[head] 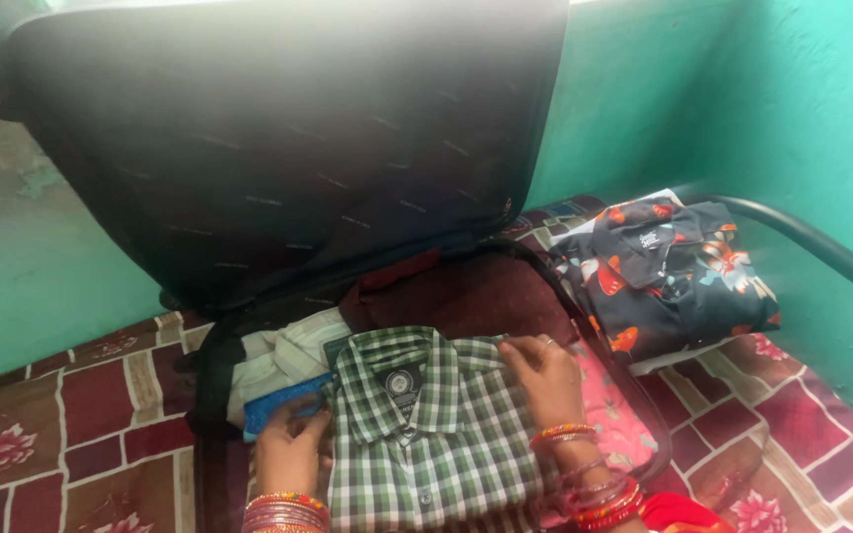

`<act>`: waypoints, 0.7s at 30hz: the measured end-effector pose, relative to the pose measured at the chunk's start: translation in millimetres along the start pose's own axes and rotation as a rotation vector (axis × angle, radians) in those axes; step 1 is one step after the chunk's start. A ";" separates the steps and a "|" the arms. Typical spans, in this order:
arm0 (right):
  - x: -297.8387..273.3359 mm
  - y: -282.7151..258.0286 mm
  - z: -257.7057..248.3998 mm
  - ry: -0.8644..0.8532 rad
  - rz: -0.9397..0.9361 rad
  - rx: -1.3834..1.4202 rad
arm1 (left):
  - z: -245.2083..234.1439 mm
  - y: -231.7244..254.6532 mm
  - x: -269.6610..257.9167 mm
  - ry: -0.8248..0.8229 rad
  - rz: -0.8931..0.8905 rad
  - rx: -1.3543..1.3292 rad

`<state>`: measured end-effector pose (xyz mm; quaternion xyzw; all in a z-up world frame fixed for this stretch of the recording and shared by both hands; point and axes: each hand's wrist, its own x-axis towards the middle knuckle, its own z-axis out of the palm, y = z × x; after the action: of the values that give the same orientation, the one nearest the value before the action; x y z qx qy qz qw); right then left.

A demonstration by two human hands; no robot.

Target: The person folds shirts by hand and places them in a stack on a bed next to an open suitcase.

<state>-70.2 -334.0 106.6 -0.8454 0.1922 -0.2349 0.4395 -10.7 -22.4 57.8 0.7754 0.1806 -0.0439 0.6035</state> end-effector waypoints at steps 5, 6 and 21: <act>-3.2 -10.5 1.4 -0.051 0.008 -0.099 | -1.0 38.1 -25.5 0.098 0.176 0.412; -2.3 -8.2 2.8 -0.081 0.006 0.022 | -0.9 42.3 -28.7 0.079 0.157 0.458; 18.6 76.6 -1.4 -0.443 0.558 0.709 | 8.0 45.6 -35.5 0.004 0.188 0.468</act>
<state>-64.9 -386.1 47.8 -0.5901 0.2214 0.0258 0.7759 -27.3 -47.5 107.8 0.9076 0.0938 -0.0264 0.4084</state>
